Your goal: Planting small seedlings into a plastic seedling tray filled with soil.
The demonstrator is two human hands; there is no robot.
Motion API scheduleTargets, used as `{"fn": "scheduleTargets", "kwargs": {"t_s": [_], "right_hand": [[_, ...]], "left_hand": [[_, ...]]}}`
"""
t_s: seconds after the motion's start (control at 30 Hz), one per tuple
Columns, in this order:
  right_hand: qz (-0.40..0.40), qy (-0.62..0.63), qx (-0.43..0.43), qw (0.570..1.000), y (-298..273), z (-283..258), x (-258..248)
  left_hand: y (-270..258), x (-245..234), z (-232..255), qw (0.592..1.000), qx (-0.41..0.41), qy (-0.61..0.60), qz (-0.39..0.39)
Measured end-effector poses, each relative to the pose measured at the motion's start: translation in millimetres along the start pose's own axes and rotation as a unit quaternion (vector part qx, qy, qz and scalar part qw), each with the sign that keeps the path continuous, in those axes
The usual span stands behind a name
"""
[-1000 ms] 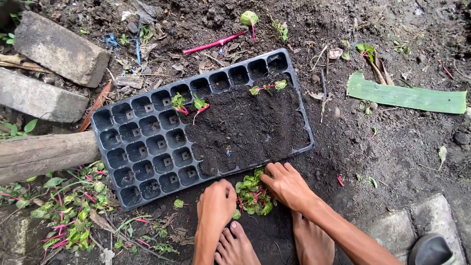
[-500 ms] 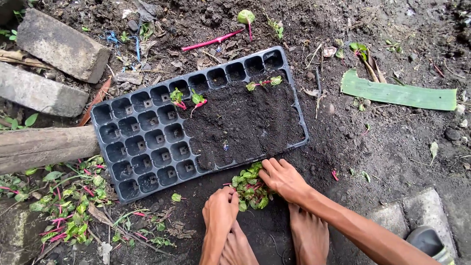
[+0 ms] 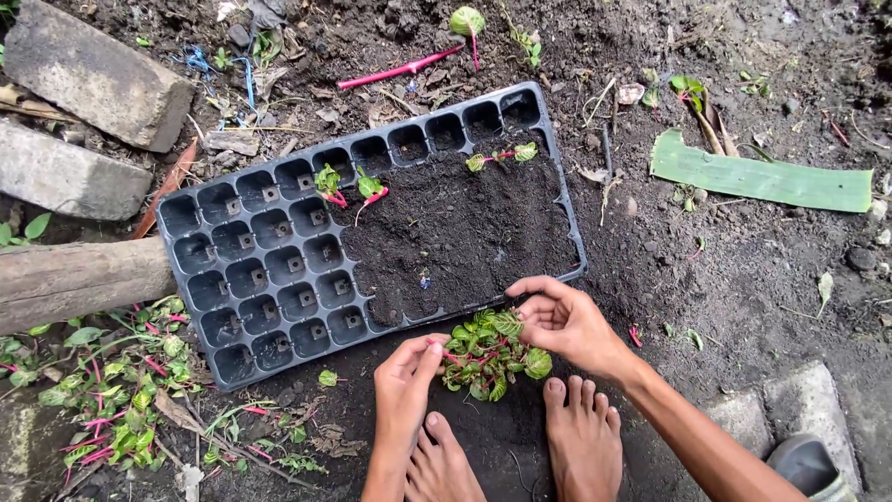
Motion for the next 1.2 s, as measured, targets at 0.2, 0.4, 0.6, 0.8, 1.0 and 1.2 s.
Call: {"fn": "scheduleTargets", "kwargs": {"t_s": [0.2,0.4,0.6,0.8,1.0,1.2], "right_hand": [[-0.029,0.038,0.061,0.997,12,10,8],[0.006,-0.051,-0.031,0.998,29,-41,15],[0.117,-0.240,-0.238,0.934,79,-101,26],[0.300,-0.442,-0.337,0.775,118,-146,39],[0.306,-0.475,-0.296,0.770,148,-129,32],[0.307,-0.566,-0.208,0.736,156,-128,32]], "left_hand": [[15,9,14,0.996,-0.073,-0.040,-0.031],[51,13,70,0.964,-0.060,0.223,-0.130],[118,30,142,0.848,0.232,0.450,-0.155],[181,47,144,0.693,0.360,0.616,-0.104],[209,71,97,0.593,0.380,0.705,-0.082],[218,75,71,0.594,0.362,0.709,-0.115]]}}
Point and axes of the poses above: each hand's wrist, its own y-axis towards the middle knuckle, its own x-axis out of the palm, z = x × y, the point moved 4 cm from there along y, towards the middle knuckle, and after that the axes turned 11 degrees about x, right-handed, at the moved point
